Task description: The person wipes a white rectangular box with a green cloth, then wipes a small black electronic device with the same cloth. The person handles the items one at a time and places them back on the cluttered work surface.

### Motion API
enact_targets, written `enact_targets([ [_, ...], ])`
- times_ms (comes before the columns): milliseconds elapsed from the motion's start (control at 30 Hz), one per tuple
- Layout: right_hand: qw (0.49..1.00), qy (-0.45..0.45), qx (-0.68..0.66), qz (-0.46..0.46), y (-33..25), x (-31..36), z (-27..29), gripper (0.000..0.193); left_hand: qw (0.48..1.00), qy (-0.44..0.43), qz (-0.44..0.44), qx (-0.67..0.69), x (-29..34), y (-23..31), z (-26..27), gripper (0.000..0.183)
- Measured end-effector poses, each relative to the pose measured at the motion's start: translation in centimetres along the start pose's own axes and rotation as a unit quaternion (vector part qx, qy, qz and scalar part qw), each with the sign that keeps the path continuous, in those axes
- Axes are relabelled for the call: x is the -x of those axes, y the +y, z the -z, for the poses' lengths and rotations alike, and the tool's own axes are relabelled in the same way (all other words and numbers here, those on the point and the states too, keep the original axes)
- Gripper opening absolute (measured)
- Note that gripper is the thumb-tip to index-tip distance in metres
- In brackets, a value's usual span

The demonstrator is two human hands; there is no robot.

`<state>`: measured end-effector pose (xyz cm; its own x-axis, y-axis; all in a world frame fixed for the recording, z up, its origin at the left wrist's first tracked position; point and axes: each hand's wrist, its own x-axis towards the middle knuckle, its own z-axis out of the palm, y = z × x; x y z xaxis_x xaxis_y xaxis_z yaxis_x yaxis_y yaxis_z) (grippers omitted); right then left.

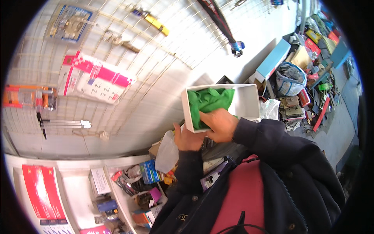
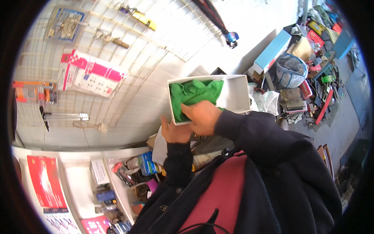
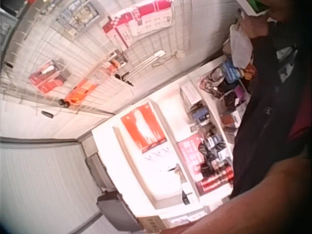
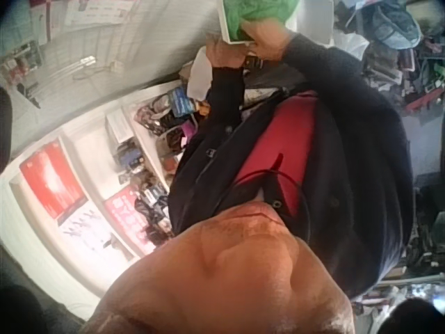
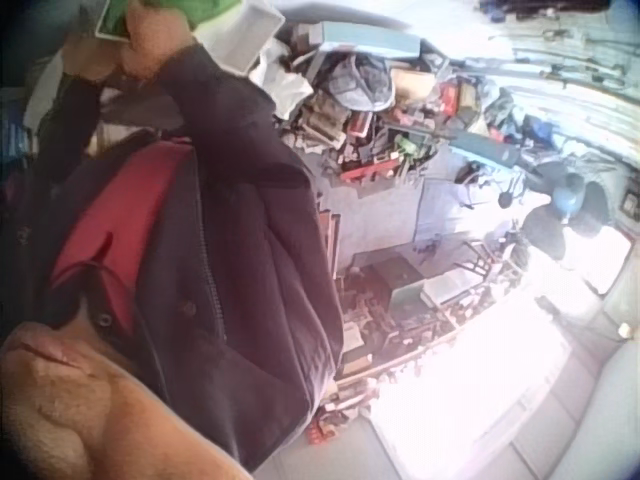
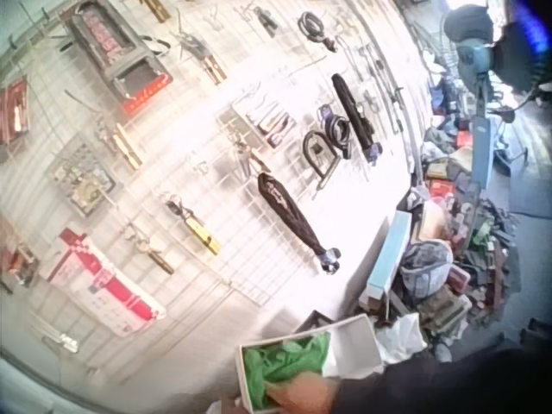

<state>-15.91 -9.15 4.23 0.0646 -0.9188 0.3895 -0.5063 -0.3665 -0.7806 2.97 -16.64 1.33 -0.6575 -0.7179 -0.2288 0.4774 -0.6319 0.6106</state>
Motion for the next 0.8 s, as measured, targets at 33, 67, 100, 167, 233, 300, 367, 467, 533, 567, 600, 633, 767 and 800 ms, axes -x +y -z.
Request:
enact_targets([
  [33,0.999,-0.021,-0.007,0.023,-0.4,0.7,-0.3,0.062,1.000,0.018,0.016,-0.014,-0.6,0.9,0.0,0.085],
  [67,0.998,-0.042,-0.016,0.044,-0.9,1.4,-0.6,0.063,0.999,0.009,0.021,-0.035,-1.1,1.8,0.0,0.083],
  [100,0.996,-0.081,-0.011,0.032,-1.3,2.0,-0.9,0.065,0.994,-0.054,-0.012,-0.093,-1.3,1.8,-0.3,0.079],
  [167,0.998,-0.044,-0.019,0.038,-2.0,2.8,-1.4,0.067,0.984,-0.122,-0.033,-0.122,-1.9,0.9,-1.2,0.073],
  [233,0.998,-0.035,-0.051,-0.008,-2.7,3.6,-1.4,0.082,0.983,-0.172,-0.012,-0.057,-2.1,-0.4,-2.4,0.068],
  [300,0.995,0.006,-0.089,-0.050,-3.3,4.3,-1.2,0.087,0.986,-0.164,-0.022,-0.010,-1.9,-1.8,-3.6,0.067],
  [367,0.985,0.059,-0.146,-0.075,-3.6,4.5,-0.8,0.093,0.992,-0.114,-0.041,-0.027,-1.4,-2.7,-4.5,0.065],
  [467,0.968,0.039,-0.222,-0.113,-3.5,4.3,0.2,0.090,0.995,-0.001,-0.066,-0.073,-0.9,-3.4,-5.2,0.070],
  [533,0.962,0.044,-0.238,-0.125,-3.4,3.9,0.7,0.079,0.993,-0.019,-0.074,-0.089,-0.9,-3.2,-5.4,0.067],
  [567,0.961,0.026,-0.232,-0.149,-3.4,3.7,0.9,0.075,0.994,0.001,-0.069,-0.084,-0.9,-3.2,-5.4,0.067],
  [600,0.960,0.011,-0.227,-0.164,-3.5,3.7,1.0,0.071,0.994,0.033,-0.062,-0.085,-1.0,-3.0,-5.5,0.066],
  [633,0.960,0.031,-0.227,-0.162,-3.5,3.6,1.1,0.059,0.988,0.020,-0.085,-0.127,-1.1,-3.0,-5.5,0.065],
  [767,0.970,0.002,-0.157,-0.183,-3.3,3.7,1.3,0.048,0.989,-0.092,-0.090,-0.069,-1.5,-2.9,-5.7,0.066],
  [800,0.966,-0.004,-0.193,-0.174,-3.1,3.7,1.2,0.047,0.989,-0.091,-0.083,-0.079,-1.5,-3.0,-5.8,0.065],
])
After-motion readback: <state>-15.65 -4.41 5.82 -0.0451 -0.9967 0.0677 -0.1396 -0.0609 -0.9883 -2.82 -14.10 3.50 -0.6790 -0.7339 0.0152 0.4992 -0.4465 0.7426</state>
